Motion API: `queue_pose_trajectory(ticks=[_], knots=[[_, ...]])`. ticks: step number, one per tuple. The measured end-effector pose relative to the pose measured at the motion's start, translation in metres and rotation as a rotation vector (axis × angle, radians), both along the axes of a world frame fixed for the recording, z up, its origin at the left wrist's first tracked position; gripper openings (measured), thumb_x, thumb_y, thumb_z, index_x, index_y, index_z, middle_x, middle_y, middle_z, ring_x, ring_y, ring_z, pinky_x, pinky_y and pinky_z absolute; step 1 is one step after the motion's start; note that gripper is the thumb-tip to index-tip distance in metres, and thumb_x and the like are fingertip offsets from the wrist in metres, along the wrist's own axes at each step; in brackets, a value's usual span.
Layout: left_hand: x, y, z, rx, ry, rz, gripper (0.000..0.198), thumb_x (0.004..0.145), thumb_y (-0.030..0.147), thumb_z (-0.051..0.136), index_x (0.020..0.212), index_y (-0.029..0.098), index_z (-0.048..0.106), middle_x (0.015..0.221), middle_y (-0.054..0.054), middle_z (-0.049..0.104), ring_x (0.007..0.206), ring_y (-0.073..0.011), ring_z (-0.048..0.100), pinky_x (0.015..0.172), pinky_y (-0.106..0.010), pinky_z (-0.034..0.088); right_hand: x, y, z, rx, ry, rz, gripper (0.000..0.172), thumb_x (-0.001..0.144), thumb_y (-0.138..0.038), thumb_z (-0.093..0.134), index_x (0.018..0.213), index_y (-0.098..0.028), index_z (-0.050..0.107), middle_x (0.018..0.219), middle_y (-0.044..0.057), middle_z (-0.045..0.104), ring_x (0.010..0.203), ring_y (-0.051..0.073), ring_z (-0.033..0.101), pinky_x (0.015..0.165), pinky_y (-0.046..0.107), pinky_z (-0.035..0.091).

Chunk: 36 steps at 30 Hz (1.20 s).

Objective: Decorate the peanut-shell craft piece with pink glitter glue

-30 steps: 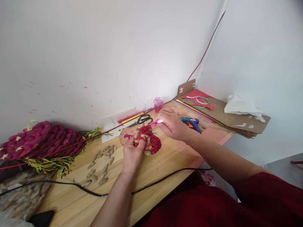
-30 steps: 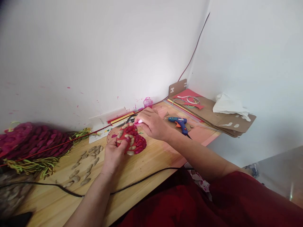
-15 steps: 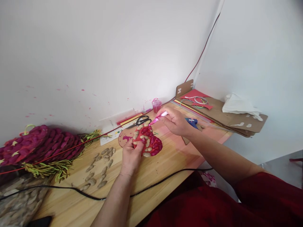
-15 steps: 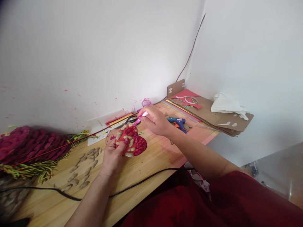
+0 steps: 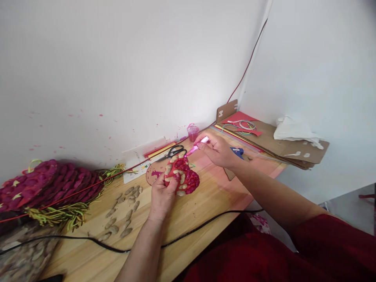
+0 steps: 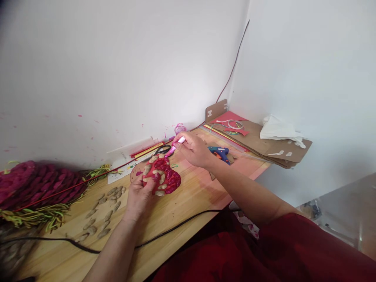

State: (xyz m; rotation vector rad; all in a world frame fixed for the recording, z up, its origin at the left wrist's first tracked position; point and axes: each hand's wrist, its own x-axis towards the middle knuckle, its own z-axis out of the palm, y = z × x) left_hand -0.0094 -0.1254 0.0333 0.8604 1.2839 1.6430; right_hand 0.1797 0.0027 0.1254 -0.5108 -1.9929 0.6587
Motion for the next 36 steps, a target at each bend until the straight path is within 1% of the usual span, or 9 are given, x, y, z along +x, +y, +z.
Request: queue_pose_trajectory(ticks=[4, 8, 12, 14, 17, 22, 26, 32, 36], knots=[[-0.003, 0.001, -0.001, 0.011, 0.062, 0.016, 0.034, 0.077, 0.042, 0.081, 0.097, 0.015, 0.074, 0.085, -0.005, 0.077, 0.071, -0.0160, 0.067, 0.071, -0.027, 0.055, 0.001, -0.002, 0.002, -0.065, 0.027, -0.002, 0.012, 0.096, -0.030, 0.057, 0.091, -0.020, 0.063, 0.084, 0.002, 0.066, 0.078, 0.017, 0.060, 0.072, 0.030, 0.046], [-0.005, 0.001, -0.002, 0.027, 0.086, -0.006, 0.037, 0.078, 0.043, 0.080, 0.102, 0.016, 0.074, 0.089, -0.005, 0.078, 0.076, -0.0178, 0.069, 0.077, -0.030, 0.056, 0.003, -0.004, 0.003, -0.165, 0.046, 0.023, 0.015, 0.096, -0.033, 0.057, 0.092, -0.020, 0.062, 0.083, 0.001, 0.065, 0.076, 0.016, 0.060, 0.069, 0.030, 0.045], [-0.005, 0.000, 0.000, 0.064, 0.134, -0.023, 0.038, 0.077, 0.043, 0.080, 0.103, 0.016, 0.075, 0.094, -0.007, 0.078, 0.080, -0.0194, 0.070, 0.083, -0.032, 0.056, 0.003, -0.002, 0.003, -0.098, 0.006, -0.033, 0.015, 0.094, -0.034, 0.058, 0.091, -0.020, 0.064, 0.084, 0.002, 0.067, 0.076, 0.017, 0.060, 0.070, 0.030, 0.045], [-0.004, 0.000, 0.003, 0.060, 0.139, -0.009, 0.036, 0.076, 0.043, 0.081, 0.099, 0.016, 0.076, 0.092, -0.007, 0.078, 0.080, -0.0198, 0.069, 0.082, -0.032, 0.056, 0.002, -0.002, 0.002, -0.088, 0.024, -0.049, 0.015, 0.094, -0.034, 0.058, 0.090, -0.021, 0.063, 0.084, 0.002, 0.067, 0.077, 0.017, 0.060, 0.071, 0.031, 0.046], [-0.004, -0.001, 0.007, 0.038, 0.142, 0.012, 0.035, 0.074, 0.044, 0.082, 0.096, 0.017, 0.076, 0.088, -0.006, 0.077, 0.078, -0.0200, 0.068, 0.078, -0.031, 0.056, 0.002, -0.002, 0.001, -0.160, 0.060, -0.032, 0.016, 0.095, -0.036, 0.058, 0.091, -0.021, 0.063, 0.082, 0.001, 0.065, 0.077, 0.017, 0.060, 0.068, 0.030, 0.046], [-0.004, -0.001, 0.005, 0.043, 0.144, 0.011, 0.033, 0.075, 0.043, 0.081, 0.095, 0.017, 0.076, 0.088, -0.006, 0.077, 0.078, -0.0197, 0.069, 0.076, -0.030, 0.056, 0.002, -0.001, 0.000, -0.203, 0.028, -0.033, 0.018, 0.093, -0.039, 0.060, 0.092, -0.021, 0.063, 0.079, 0.000, 0.064, 0.067, 0.014, 0.053, 0.062, 0.029, 0.043], [-0.003, 0.000, 0.005, 0.046, 0.042, -0.009, 0.038, 0.076, 0.041, 0.082, 0.104, 0.017, 0.075, 0.091, -0.006, 0.079, 0.079, -0.0203, 0.072, 0.080, -0.033, 0.058, 0.002, 0.003, -0.002, -0.203, 0.062, -0.073, 0.022, 0.093, -0.042, 0.061, 0.091, -0.021, 0.063, 0.079, 0.000, 0.062, 0.069, 0.015, 0.052, 0.063, 0.029, 0.041], [0.003, 0.000, 0.015, 0.000, -0.165, -0.040, 0.050, 0.067, 0.042, 0.088, 0.107, 0.016, 0.073, 0.089, -0.008, 0.079, 0.079, -0.0241, 0.076, 0.077, -0.037, 0.060, 0.000, 0.003, -0.006, -0.391, 0.167, 0.013, 0.037, 0.089, -0.057, 0.066, 0.089, -0.020, 0.063, 0.077, -0.001, 0.059, 0.070, 0.014, 0.051, 0.066, 0.028, 0.043], [0.007, -0.001, 0.020, -0.020, -0.226, -0.038, 0.051, 0.066, 0.042, 0.089, 0.109, 0.019, 0.072, 0.091, -0.006, 0.080, 0.082, -0.0243, 0.077, 0.078, -0.037, 0.061, -0.003, 0.008, -0.009, -0.442, 0.229, -0.006, 0.045, 0.083, -0.064, 0.070, 0.086, -0.020, 0.062, 0.076, -0.002, 0.059, 0.071, 0.014, 0.051, 0.069, 0.029, 0.043]])
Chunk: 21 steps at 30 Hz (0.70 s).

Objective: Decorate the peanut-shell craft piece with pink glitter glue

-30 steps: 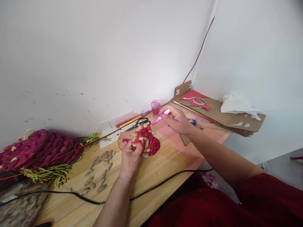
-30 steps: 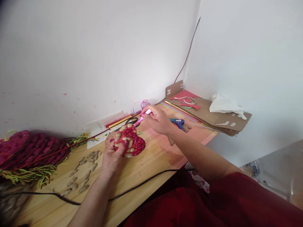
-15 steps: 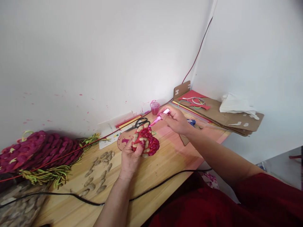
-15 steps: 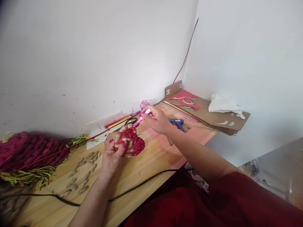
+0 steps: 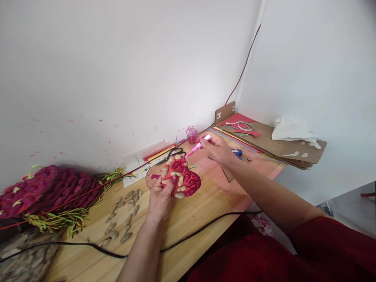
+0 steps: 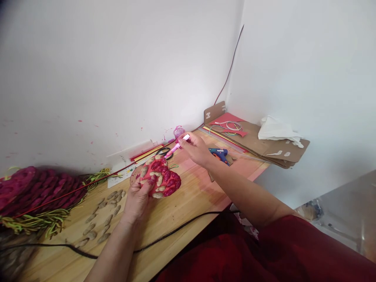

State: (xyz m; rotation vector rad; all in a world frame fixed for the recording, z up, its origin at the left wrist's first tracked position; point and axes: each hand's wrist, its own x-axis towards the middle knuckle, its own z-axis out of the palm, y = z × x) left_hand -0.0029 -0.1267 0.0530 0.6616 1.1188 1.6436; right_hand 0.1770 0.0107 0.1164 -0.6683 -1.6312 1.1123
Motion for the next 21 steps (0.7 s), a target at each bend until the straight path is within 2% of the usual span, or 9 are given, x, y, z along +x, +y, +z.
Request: queue_pose_trajectory(ticks=[7, 12, 21], knots=[[-0.0008, -0.0007, -0.0022, 0.010, -0.011, -0.029, 0.046, 0.065, 0.040, 0.091, 0.101, 0.018, 0.073, 0.087, -0.006, 0.079, 0.080, -0.0234, 0.076, 0.077, -0.036, 0.060, 0.0003, 0.0047, -0.0013, -0.014, 0.002, 0.007, 0.044, 0.082, -0.064, 0.070, 0.084, -0.021, 0.062, 0.075, -0.001, 0.060, 0.073, 0.015, 0.054, 0.073, 0.031, 0.045], [-0.0020, -0.0012, -0.0041, 0.026, 0.012, -0.054, 0.044, 0.069, 0.041, 0.089, 0.103, 0.017, 0.073, 0.085, -0.005, 0.079, 0.078, -0.0220, 0.076, 0.075, -0.035, 0.060, -0.0001, 0.0049, -0.0017, 0.029, -0.013, -0.027, 0.042, 0.083, -0.062, 0.071, 0.087, -0.020, 0.064, 0.077, -0.001, 0.061, 0.075, 0.016, 0.054, 0.075, 0.031, 0.045], [-0.0007, -0.0004, -0.0042, 0.010, -0.020, -0.030, 0.048, 0.065, 0.042, 0.090, 0.103, 0.019, 0.071, 0.086, -0.005, 0.079, 0.081, -0.0234, 0.076, 0.076, -0.036, 0.060, 0.0017, 0.0047, -0.0019, 0.032, -0.017, -0.023, 0.045, 0.084, -0.064, 0.069, 0.086, -0.020, 0.063, 0.077, -0.001, 0.059, 0.074, 0.015, 0.053, 0.073, 0.030, 0.044]])
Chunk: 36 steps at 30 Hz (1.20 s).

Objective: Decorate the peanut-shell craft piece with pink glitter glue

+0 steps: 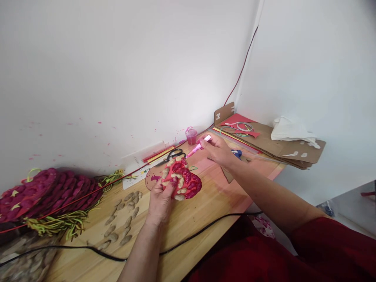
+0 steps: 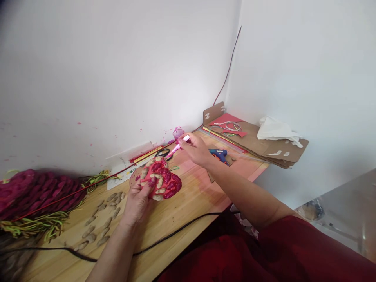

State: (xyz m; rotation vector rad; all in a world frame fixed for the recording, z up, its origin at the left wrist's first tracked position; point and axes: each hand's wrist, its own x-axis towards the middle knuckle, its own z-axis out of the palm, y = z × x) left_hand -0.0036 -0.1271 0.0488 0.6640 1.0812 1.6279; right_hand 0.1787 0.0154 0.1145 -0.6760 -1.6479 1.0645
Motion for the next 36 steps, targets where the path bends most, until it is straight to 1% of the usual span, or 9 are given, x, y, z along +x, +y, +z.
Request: queue_pose_trajectory(ticks=[3, 5, 10, 13, 15, 18, 22, 29, 36], knots=[[0.000, 0.000, 0.001, 0.002, -0.020, 0.002, 0.046, 0.067, 0.041, 0.089, 0.105, 0.020, 0.072, 0.087, -0.004, 0.079, 0.077, -0.0215, 0.075, 0.073, -0.034, 0.061, 0.000, -0.001, 0.001, -0.026, 0.043, 0.006, 0.046, 0.083, -0.065, 0.069, 0.085, -0.020, 0.062, 0.077, -0.001, 0.059, 0.074, 0.015, 0.053, 0.073, 0.030, 0.045], [0.000, 0.000, 0.002, -0.003, -0.019, 0.013, 0.045, 0.065, 0.041, 0.089, 0.102, 0.021, 0.073, 0.082, -0.003, 0.077, 0.067, -0.0183, 0.072, 0.063, -0.029, 0.059, 0.000, -0.003, 0.000, -0.050, 0.050, 0.018, 0.045, 0.083, -0.064, 0.070, 0.084, -0.021, 0.061, 0.075, -0.002, 0.059, 0.073, 0.015, 0.053, 0.072, 0.030, 0.046], [-0.001, 0.001, 0.005, -0.043, -0.027, 0.065, 0.045, 0.060, 0.041, 0.093, 0.094, 0.018, 0.073, 0.062, 0.002, 0.067, 0.043, -0.0083, 0.053, 0.041, -0.018, 0.040, -0.003, 0.009, -0.008, -0.012, 0.022, -0.024, 0.041, 0.084, -0.062, 0.069, 0.084, -0.021, 0.062, 0.076, -0.001, 0.061, 0.073, 0.016, 0.056, 0.074, 0.031, 0.048], [-0.002, 0.003, 0.005, -0.071, -0.041, 0.096, 0.046, 0.058, 0.041, 0.094, 0.092, 0.018, 0.072, 0.062, 0.004, 0.065, 0.040, -0.0052, 0.045, 0.036, -0.016, 0.030, -0.004, 0.034, -0.005, 0.045, -0.009, -0.183, 0.036, 0.088, -0.056, 0.062, 0.088, -0.021, 0.064, 0.080, 0.000, 0.065, 0.076, 0.017, 0.059, 0.076, 0.032, 0.048], [-0.004, 0.005, 0.004, -0.090, -0.044, 0.141, 0.046, 0.056, 0.042, 0.095, 0.087, 0.018, 0.070, 0.059, 0.006, 0.063, 0.039, -0.0044, 0.042, 0.034, -0.015, 0.024, -0.004, 0.054, 0.001, 0.099, -0.182, -0.348, 0.029, 0.091, -0.048, 0.055, 0.093, -0.021, 0.066, 0.082, 0.001, 0.067, 0.076, 0.016, 0.060, 0.075, 0.031, 0.048], [-0.008, 0.008, 0.000, -0.122, -0.040, 0.196, 0.047, 0.052, 0.043, 0.096, 0.081, 0.018, 0.068, 0.057, 0.006, 0.061, 0.040, -0.0048, 0.041, 0.032, -0.015, 0.024, -0.007, 0.080, 0.012, 0.132, -0.322, -0.455, 0.023, 0.091, -0.040, 0.057, 0.094, -0.020, 0.069, 0.084, 0.001, 0.069, 0.078, 0.018, 0.061, 0.076, 0.032, 0.046], [-0.014, 0.010, -0.006, -0.135, -0.006, 0.182, 0.043, 0.057, 0.046, 0.093, 0.072, 0.019, 0.064, 0.052, 0.006, 0.055, 0.039, -0.0055, 0.039, 0.032, -0.017, 0.025, -0.020, 0.100, 0.019, 0.148, -0.503, -0.535, 0.022, 0.094, -0.040, 0.059, 0.094, -0.022, 0.071, 0.085, 0.003, 0.071, 0.086, 0.021, 0.062, 0.083, 0.035, 0.044], [-0.007, 0.009, 0.003, -0.140, -0.070, 0.272, 0.048, 0.047, 0.043, 0.097, 0.072, 0.016, 0.065, 0.055, 0.005, 0.058, 0.040, -0.0042, 0.040, 0.032, -0.014, 0.026, -0.052, 0.121, 0.005, 0.107, -0.861, -0.554, 0.025, 0.093, -0.044, 0.063, 0.091, -0.022, 0.075, 0.110, 0.012, 0.073, 0.118, 0.033, 0.056, 0.098, 0.047, 0.042], [-0.005, 0.009, 0.008, -0.130, -0.086, 0.285, 0.049, 0.046, 0.039, 0.097, 0.079, 0.016, 0.069, 0.065, 0.002, 0.066, 0.041, -0.0039, 0.042, 0.031, -0.014, 0.024, -0.063, 0.127, -0.007, 0.078, -1.036, -0.544, 0.031, 0.090, -0.046, 0.063, 0.103, -0.023, 0.079, 0.121, 0.015, 0.069, 0.127, 0.038, 0.050, 0.097, 0.048, 0.042]])
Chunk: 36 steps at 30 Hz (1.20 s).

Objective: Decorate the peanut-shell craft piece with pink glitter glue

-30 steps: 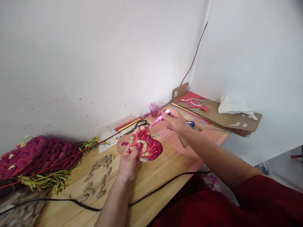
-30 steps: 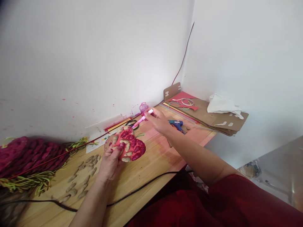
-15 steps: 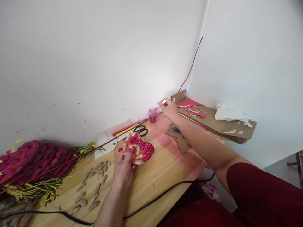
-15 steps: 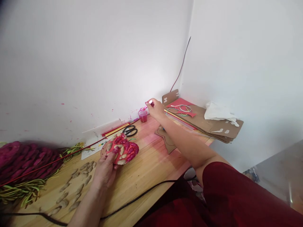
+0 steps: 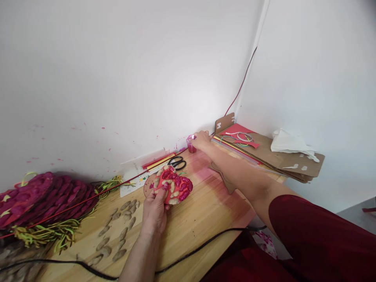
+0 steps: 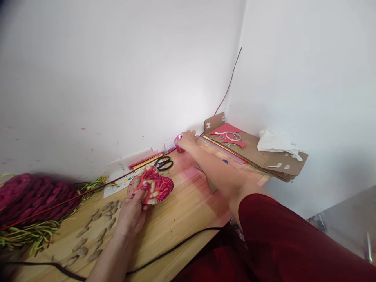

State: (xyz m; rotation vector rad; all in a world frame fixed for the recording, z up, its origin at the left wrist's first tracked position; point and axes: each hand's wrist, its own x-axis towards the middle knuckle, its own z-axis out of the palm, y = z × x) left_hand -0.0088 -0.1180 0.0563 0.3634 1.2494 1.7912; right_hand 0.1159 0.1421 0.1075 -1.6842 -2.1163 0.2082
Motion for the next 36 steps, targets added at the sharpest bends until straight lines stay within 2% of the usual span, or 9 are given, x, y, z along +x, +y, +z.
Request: queue_pose_trajectory(ticks=[6, 12, 15, 18, 21, 26, 30, 33, 36], knots=[[0.000, 0.001, 0.000, -0.018, -0.026, -0.005, 0.053, 0.041, 0.042, 0.098, 0.076, 0.014, 0.069, 0.058, 0.003, 0.064, 0.040, -0.0044, 0.042, 0.031, -0.014, 0.024, 0.003, 0.000, 0.007, 0.009, 0.001, 0.000, 0.030, 0.090, -0.047, 0.062, 0.099, -0.025, 0.080, 0.118, 0.014, 0.071, 0.125, 0.038, 0.051, 0.094, 0.047, 0.043], [0.002, 0.000, 0.003, 0.017, -0.044, -0.015, 0.052, 0.046, 0.041, 0.097, 0.082, 0.016, 0.068, 0.061, 0.004, 0.065, 0.039, -0.0043, 0.043, 0.031, -0.015, 0.025, 0.009, -0.005, 0.014, 0.024, 0.069, 0.040, 0.027, 0.090, -0.047, 0.063, 0.093, -0.024, 0.077, 0.110, 0.011, 0.074, 0.120, 0.036, 0.055, 0.095, 0.048, 0.042], [0.002, -0.001, 0.003, 0.039, -0.049, -0.021, 0.051, 0.049, 0.039, 0.096, 0.086, 0.017, 0.069, 0.062, 0.005, 0.064, 0.040, -0.0045, 0.044, 0.032, -0.015, 0.026, 0.014, -0.008, 0.016, 0.046, 0.136, 0.046, 0.025, 0.091, -0.044, 0.063, 0.092, -0.022, 0.076, 0.109, 0.011, 0.075, 0.118, 0.035, 0.057, 0.095, 0.047, 0.042], [0.002, -0.002, 0.003, 0.057, -0.048, -0.034, 0.051, 0.051, 0.038, 0.096, 0.088, 0.017, 0.069, 0.062, 0.006, 0.064, 0.040, -0.0046, 0.045, 0.032, -0.015, 0.027, 0.021, -0.011, 0.019, 0.065, 0.228, 0.053, 0.021, 0.088, -0.040, 0.066, 0.085, -0.021, 0.074, 0.099, 0.010, 0.076, 0.110, 0.033, 0.061, 0.094, 0.045, 0.042], [0.002, -0.002, 0.003, 0.070, -0.043, -0.045, 0.048, 0.053, 0.039, 0.095, 0.085, 0.017, 0.068, 0.063, 0.005, 0.064, 0.040, -0.0044, 0.046, 0.032, -0.015, 0.026, 0.030, -0.020, 0.023, 0.117, 0.373, 0.058, 0.025, 0.094, -0.041, 0.058, 0.090, -0.020, 0.072, 0.095, 0.008, 0.075, 0.099, 0.027, 0.064, 0.088, 0.040, 0.044], [0.003, -0.003, 0.003, 0.084, -0.077, -0.041, 0.046, 0.055, 0.037, 0.095, 0.089, 0.018, 0.069, 0.063, 0.007, 0.062, 0.039, -0.0039, 0.044, 0.031, -0.014, 0.025, 0.046, -0.069, 0.024, 0.130, 0.613, 0.226, 0.036, 0.100, -0.048, 0.043, 0.096, -0.020, 0.066, 0.084, 0.002, 0.070, 0.080, 0.017, 0.064, 0.075, 0.029, 0.050], [0.003, -0.004, 0.005, 0.093, -0.081, -0.065, 0.045, 0.060, 0.035, 0.092, 0.096, 0.020, 0.070, 0.064, 0.007, 0.062, 0.038, -0.0030, 0.041, 0.030, -0.013, 0.022, 0.056, -0.123, 0.020, 0.074, 0.951, 0.555, 0.038, 0.093, -0.059, 0.060, 0.086, -0.022, 0.063, 0.077, 0.000, 0.065, 0.074, 0.015, 0.060, 0.071, 0.028, 0.048], [0.004, -0.006, 0.008, 0.093, -0.046, -0.056, 0.048, 0.062, 0.032, 0.091, 0.105, 0.021, 0.071, 0.071, 0.005, 0.068, 0.038, -0.0035, 0.045, 0.032, -0.014, 0.025, 0.059, -0.151, 0.019, 0.101, 0.926, 0.622, 0.032, 0.096, -0.053, 0.061, 0.090, -0.021, 0.064, 0.080, 0.000, 0.065, 0.073, 0.015, 0.059, 0.070, 0.029, 0.047], [0.007, -0.007, 0.009, 0.093, 0.001, -0.038, 0.052, 0.061, 0.033, 0.091, 0.108, 0.020, 0.072, 0.080, 0.001, 0.075, 0.049, -0.0088, 0.060, 0.044, -0.017, 0.045, 0.060, -0.166, 0.020, 0.240, 0.802, 0.658, 0.018, 0.100, -0.039, 0.058, 0.095, -0.022, 0.064, 0.087, 0.002, 0.069, 0.080, 0.017, 0.062, 0.076, 0.031, 0.048]])
